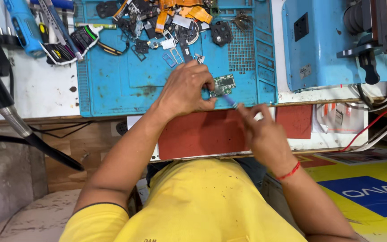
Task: The person uses a hot air gun to heat a small circuit board, then uses a toothbrush to scrub the board's surface. The person continues to scrub the board with the toothbrush while holding it with the other hand.
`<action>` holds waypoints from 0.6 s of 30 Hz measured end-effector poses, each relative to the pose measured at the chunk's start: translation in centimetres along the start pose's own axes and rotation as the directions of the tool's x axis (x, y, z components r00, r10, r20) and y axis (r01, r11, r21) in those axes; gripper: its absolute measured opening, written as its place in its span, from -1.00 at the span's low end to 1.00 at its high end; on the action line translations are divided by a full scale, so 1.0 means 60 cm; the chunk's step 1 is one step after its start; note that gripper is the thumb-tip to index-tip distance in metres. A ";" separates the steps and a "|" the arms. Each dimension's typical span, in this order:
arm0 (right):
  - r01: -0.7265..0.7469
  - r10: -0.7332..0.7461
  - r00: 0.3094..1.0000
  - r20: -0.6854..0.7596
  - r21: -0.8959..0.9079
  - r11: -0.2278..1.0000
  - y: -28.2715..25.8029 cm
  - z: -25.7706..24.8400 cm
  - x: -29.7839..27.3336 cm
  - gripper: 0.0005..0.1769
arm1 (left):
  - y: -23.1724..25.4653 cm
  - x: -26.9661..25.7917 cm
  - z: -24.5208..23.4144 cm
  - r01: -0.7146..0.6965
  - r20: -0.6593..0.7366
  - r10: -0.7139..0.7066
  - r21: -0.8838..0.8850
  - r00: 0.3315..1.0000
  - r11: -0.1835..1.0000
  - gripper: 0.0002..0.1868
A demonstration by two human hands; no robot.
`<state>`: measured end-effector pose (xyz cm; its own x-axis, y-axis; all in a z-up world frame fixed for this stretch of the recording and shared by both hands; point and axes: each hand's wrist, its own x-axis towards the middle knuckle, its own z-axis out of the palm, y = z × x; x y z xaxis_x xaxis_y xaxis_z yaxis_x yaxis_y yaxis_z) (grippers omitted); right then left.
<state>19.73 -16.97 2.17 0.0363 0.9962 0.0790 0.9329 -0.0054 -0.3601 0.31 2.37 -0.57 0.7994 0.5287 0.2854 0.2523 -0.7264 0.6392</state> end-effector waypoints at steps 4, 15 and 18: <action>-0.033 0.032 0.998 -0.063 -0.015 0.999 0.004 0.008 -0.005 -0.47 | 0.007 -0.010 0.012 0.034 -0.136 -0.026 0.056 0.990 0.998 -0.49; 0.084 -0.087 0.995 -0.046 -0.055 0.995 -0.004 -0.016 0.003 -0.51 | 0.074 -0.096 0.046 0.019 -0.367 0.100 0.308 0.925 0.951 -0.70; -0.032 0.036 0.999 0.038 -0.091 0.995 0.004 -0.004 -0.003 -0.52 | 0.067 -0.105 0.059 -0.001 -0.379 0.127 0.315 0.917 0.949 -0.73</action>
<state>20.01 -17.14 2.30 0.0562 0.9979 0.0311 0.9600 -0.0455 -0.2763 -1.80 -5.43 -2.35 0.5582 0.5586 0.6135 0.4102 -0.8285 0.3811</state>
